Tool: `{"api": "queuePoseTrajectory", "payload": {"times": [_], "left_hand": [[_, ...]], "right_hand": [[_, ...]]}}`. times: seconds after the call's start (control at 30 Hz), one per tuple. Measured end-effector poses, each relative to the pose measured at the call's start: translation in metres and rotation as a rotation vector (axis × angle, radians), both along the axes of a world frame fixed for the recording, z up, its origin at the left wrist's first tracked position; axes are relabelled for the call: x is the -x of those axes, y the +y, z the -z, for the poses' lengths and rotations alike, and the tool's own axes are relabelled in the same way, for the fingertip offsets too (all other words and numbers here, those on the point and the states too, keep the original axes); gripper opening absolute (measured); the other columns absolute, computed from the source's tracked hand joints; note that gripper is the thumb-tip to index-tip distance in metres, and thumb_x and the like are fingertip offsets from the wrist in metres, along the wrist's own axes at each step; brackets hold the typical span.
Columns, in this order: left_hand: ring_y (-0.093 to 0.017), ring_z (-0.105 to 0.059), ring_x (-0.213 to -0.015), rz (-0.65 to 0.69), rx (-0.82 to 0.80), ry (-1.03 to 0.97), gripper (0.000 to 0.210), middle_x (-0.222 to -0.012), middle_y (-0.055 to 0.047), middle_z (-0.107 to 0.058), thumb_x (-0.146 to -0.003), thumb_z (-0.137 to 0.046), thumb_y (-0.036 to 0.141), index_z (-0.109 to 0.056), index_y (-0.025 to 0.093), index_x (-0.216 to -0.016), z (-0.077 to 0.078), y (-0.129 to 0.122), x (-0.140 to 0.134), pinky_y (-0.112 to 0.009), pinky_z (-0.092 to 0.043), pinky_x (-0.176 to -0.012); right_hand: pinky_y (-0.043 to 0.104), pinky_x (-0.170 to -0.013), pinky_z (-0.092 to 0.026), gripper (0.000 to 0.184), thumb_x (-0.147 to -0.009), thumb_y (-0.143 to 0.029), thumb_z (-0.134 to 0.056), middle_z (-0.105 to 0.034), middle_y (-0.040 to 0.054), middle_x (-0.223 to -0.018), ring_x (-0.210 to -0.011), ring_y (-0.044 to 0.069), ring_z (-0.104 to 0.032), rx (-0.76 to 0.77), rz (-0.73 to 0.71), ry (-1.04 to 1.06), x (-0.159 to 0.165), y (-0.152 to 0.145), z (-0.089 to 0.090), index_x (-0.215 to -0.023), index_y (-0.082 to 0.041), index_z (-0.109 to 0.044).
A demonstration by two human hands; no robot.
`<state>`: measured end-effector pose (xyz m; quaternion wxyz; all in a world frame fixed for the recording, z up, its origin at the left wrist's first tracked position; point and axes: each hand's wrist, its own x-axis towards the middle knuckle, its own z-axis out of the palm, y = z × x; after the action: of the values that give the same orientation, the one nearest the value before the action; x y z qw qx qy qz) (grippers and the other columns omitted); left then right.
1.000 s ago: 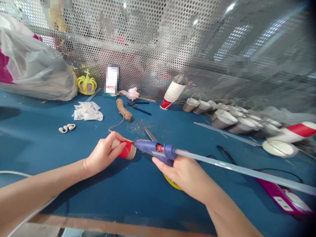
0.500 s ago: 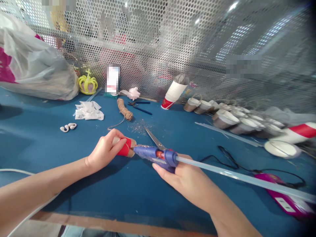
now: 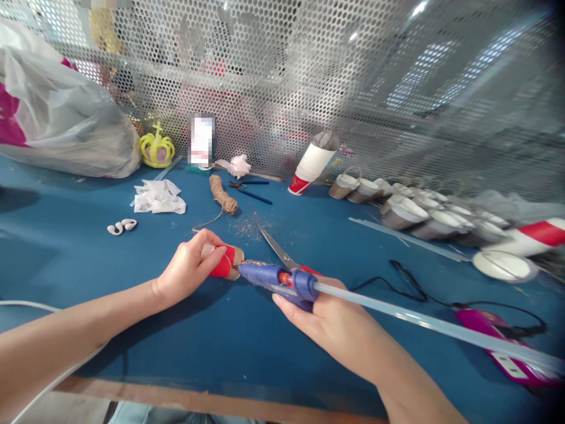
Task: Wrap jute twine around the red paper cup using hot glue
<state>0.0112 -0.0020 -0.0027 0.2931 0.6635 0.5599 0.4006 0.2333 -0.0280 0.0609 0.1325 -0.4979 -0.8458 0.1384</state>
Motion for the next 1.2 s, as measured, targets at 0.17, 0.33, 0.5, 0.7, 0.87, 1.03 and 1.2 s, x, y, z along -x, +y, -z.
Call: {"api": "queuePoseTrajectory", "payload": {"times": [0.17, 0.33, 0.5, 0.7, 0.87, 1.03, 1.2], "left_hand": [[-0.01, -0.052, -0.051, 0.013, -0.005, -0.008, 0.017, -0.062, 0.003, -0.062, -0.082, -0.046, 0.036, -0.049, 0.019, -0.083, 0.001, -0.001, 0.001, -0.02, -0.038, -0.049], [-0.011, -0.057, -0.062, 0.068, -0.07, 0.001, 0.016, -0.08, -0.001, -0.067, -0.083, -0.046, 0.033, -0.05, 0.019, -0.086, 0.004, -0.003, 0.002, -0.022, -0.043, -0.059], [-0.011, -0.057, -0.062, 0.109, -0.144, 0.039, 0.011, -0.083, -0.002, -0.066, -0.083, -0.044, 0.028, -0.048, 0.018, -0.087, 0.005, -0.005, 0.002, -0.022, -0.044, -0.06], [-0.01, -0.053, -0.059, 0.116, -0.189, 0.099, 0.011, -0.074, -0.001, -0.062, -0.083, -0.043, 0.028, -0.046, 0.018, -0.087, 0.006, -0.008, 0.003, -0.022, -0.043, -0.058], [-0.009, -0.043, -0.051, 0.13, -0.218, 0.122, 0.01, -0.057, 0.005, -0.05, -0.084, -0.042, 0.027, -0.046, 0.018, -0.085, 0.006, -0.008, 0.003, -0.02, -0.041, -0.054], [-0.008, -0.044, -0.051, 0.134, -0.232, 0.129, 0.011, -0.064, 0.003, -0.055, -0.084, -0.042, 0.027, -0.046, 0.018, -0.087, 0.007, -0.008, 0.003, -0.02, -0.041, -0.054], [-0.008, -0.051, -0.057, 0.14, -0.253, 0.144, 0.008, -0.071, 0.001, -0.06, -0.084, -0.043, 0.025, -0.047, 0.018, -0.087, 0.007, -0.009, 0.004, -0.019, -0.043, -0.057]], "right_hand": [[0.026, -0.058, -0.048, 0.019, -0.081, -0.033, -0.047, -0.064, 0.0023, -0.068, -0.061, 0.016, -0.06, -0.01, 0.008, -0.007, 0.001, 0.001, -0.001, -0.073, -0.021, -0.06], [0.026, -0.056, -0.047, 0.022, -0.078, -0.036, -0.047, -0.064, 0.0019, -0.064, -0.055, 0.016, -0.058, -0.018, 0.08, -0.016, 0.001, 0.007, -0.001, -0.073, -0.02, -0.062], [0.026, -0.053, -0.045, 0.025, -0.078, -0.038, -0.046, -0.062, 0.0015, -0.059, -0.052, 0.016, -0.056, 0.037, 0.139, -0.023, 0.001, 0.012, -0.001, -0.07, -0.019, -0.06], [0.026, -0.053, -0.042, 0.023, -0.078, -0.037, -0.047, -0.059, 0.0004, -0.058, -0.051, 0.015, -0.053, 0.079, 0.122, 0.03, 0.004, 0.019, 0.0, -0.072, -0.019, -0.06], [0.025, -0.045, -0.037, 0.024, -0.079, -0.036, -0.046, -0.048, -0.0035, -0.044, -0.041, 0.012, -0.044, 0.189, 0.127, 0.055, 0.005, 0.018, -0.003, -0.064, -0.019, -0.052], [0.023, -0.042, -0.035, 0.024, -0.08, -0.033, -0.046, -0.042, -0.0064, -0.038, -0.035, 0.009, -0.04, 0.306, 0.128, 0.201, 0.004, 0.016, -0.008, -0.059, -0.02, -0.044], [0.022, -0.042, -0.035, 0.025, -0.079, -0.032, -0.048, -0.042, -0.0065, -0.038, -0.034, 0.008, -0.041, 0.367, 0.106, 0.239, 0.005, 0.023, -0.008, -0.058, -0.02, -0.043]]}}
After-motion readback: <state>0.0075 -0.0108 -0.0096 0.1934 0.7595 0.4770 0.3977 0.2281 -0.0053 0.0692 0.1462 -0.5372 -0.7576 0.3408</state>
